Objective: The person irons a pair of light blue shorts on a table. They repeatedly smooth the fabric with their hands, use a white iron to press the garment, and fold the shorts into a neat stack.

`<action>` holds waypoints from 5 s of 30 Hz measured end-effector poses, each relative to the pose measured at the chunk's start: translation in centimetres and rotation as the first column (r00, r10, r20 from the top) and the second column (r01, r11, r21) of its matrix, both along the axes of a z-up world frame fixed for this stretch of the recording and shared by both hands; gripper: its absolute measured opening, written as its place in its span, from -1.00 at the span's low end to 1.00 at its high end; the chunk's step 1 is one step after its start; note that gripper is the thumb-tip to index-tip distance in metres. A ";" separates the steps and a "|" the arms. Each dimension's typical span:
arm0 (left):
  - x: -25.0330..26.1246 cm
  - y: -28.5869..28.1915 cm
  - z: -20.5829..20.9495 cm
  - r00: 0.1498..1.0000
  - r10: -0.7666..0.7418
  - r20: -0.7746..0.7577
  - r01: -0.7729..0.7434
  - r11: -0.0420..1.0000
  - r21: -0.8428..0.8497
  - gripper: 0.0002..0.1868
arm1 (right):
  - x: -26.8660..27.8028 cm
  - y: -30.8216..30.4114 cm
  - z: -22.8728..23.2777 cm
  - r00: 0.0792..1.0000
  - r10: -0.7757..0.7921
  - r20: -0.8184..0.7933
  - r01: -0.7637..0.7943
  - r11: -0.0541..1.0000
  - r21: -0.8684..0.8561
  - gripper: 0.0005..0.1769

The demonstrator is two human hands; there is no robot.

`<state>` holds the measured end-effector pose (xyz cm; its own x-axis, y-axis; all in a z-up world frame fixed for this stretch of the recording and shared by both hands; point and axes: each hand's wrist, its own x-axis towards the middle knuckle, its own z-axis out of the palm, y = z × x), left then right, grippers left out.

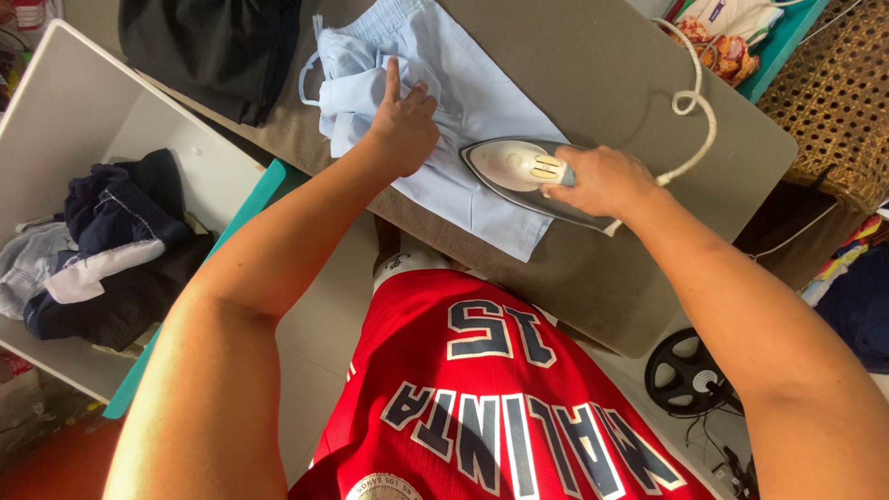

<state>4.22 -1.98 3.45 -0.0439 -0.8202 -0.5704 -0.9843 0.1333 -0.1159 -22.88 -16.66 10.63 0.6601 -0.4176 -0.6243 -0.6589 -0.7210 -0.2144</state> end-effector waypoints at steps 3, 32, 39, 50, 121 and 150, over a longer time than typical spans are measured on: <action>-0.4 2.4 0.8 1.000 -0.015 -0.015 0.013 0.994 -0.108 -0.79 | -2.6 -0.1 -0.2 0.998 -0.066 0.004 0.066 0.998 0.002 -0.33; 3.0 1.3 4.9 0.999 0.002 -0.047 -0.039 0.606 -0.794 -0.67 | -5.5 1.8 -0.5 0.951 -0.288 0.110 0.293 0.956 -0.033 -0.37; -8.6 8.3 -2.5 0.855 -0.344 -0.388 0.155 0.884 -0.442 -0.60 | -13.4 4.2 1.4 0.889 -0.458 0.004 0.458 0.887 -0.058 -0.35; -11.8 7.6 -4.7 0.850 0.074 -0.522 -0.137 0.987 -0.084 -0.28 | -15.1 9.3 2.6 0.837 -0.545 0.043 0.546 0.838 -0.009 -0.38; 12.1 13.0 -7.4 -0.110 0.652 -0.750 -0.929 0.201 0.311 -0.73 | -0.1 14.8 0.0 0.895 -0.425 0.132 0.436 0.897 -0.069 -0.31; 14.2 13.3 -7.9 -0.049 0.688 -0.724 -0.914 0.262 0.311 -0.73 | 3.1 14.8 -0.2 0.906 -0.423 -0.001 0.423 0.906 -0.035 -0.25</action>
